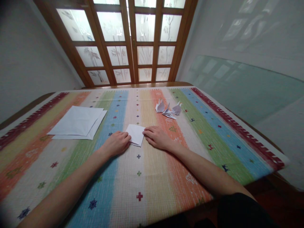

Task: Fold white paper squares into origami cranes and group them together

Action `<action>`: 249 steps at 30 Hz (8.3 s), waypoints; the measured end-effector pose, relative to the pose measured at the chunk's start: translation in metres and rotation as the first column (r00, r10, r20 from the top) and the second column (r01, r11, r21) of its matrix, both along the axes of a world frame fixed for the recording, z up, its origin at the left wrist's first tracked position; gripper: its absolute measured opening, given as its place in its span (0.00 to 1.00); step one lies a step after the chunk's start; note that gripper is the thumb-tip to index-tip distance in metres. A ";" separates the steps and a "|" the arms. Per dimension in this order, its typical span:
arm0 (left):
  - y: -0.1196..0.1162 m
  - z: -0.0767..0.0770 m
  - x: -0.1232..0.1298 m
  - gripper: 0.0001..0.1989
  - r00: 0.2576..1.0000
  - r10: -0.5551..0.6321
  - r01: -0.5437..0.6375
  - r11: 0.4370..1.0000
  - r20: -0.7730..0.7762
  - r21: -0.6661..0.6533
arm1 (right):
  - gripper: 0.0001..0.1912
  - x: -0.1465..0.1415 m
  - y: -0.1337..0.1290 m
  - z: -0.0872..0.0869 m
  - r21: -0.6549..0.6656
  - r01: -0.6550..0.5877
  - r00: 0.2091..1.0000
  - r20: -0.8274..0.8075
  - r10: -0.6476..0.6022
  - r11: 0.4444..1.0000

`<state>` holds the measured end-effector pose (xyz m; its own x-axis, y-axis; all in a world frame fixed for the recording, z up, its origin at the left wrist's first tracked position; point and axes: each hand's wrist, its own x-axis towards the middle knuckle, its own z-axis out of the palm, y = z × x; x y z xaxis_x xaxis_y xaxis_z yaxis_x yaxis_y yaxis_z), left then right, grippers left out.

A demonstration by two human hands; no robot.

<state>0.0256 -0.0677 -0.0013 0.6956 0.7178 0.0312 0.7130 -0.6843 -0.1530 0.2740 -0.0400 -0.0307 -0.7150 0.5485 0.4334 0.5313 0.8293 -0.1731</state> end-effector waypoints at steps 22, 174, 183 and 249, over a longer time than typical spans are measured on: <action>-0.003 -0.009 0.011 0.06 0.896 0.339 -0.352 0.936 0.286 -0.006 | 0.12 -0.036 -0.022 0.002 0.049 -0.036 0.998 -0.046 0.039 0.998; -0.014 -0.016 0.009 0.13 0.839 0.402 -0.441 0.897 0.367 0.024 | 0.12 -0.044 -0.002 0.014 0.550 -0.164 0.916 0.393 -0.080 0.819; -0.012 -0.019 0.019 0.11 0.832 0.410 -0.442 0.897 0.374 -0.001 | 0.11 -0.063 0.002 0.028 0.704 -0.154 0.937 0.327 -0.125 0.694; -0.001 -0.027 -0.002 0.17 0.884 0.094 -0.025 0.988 0.458 -0.155 | 0.11 -0.010 0.023 0.042 0.443 -0.358 0.853 0.514 0.094 0.822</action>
<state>0.0237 -0.0682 -0.0285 0.5825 0.7783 0.2342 0.7188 -0.6278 0.2986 0.2641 -0.0167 0.0109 -0.9710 0.1404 0.1937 0.2223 0.8290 0.5131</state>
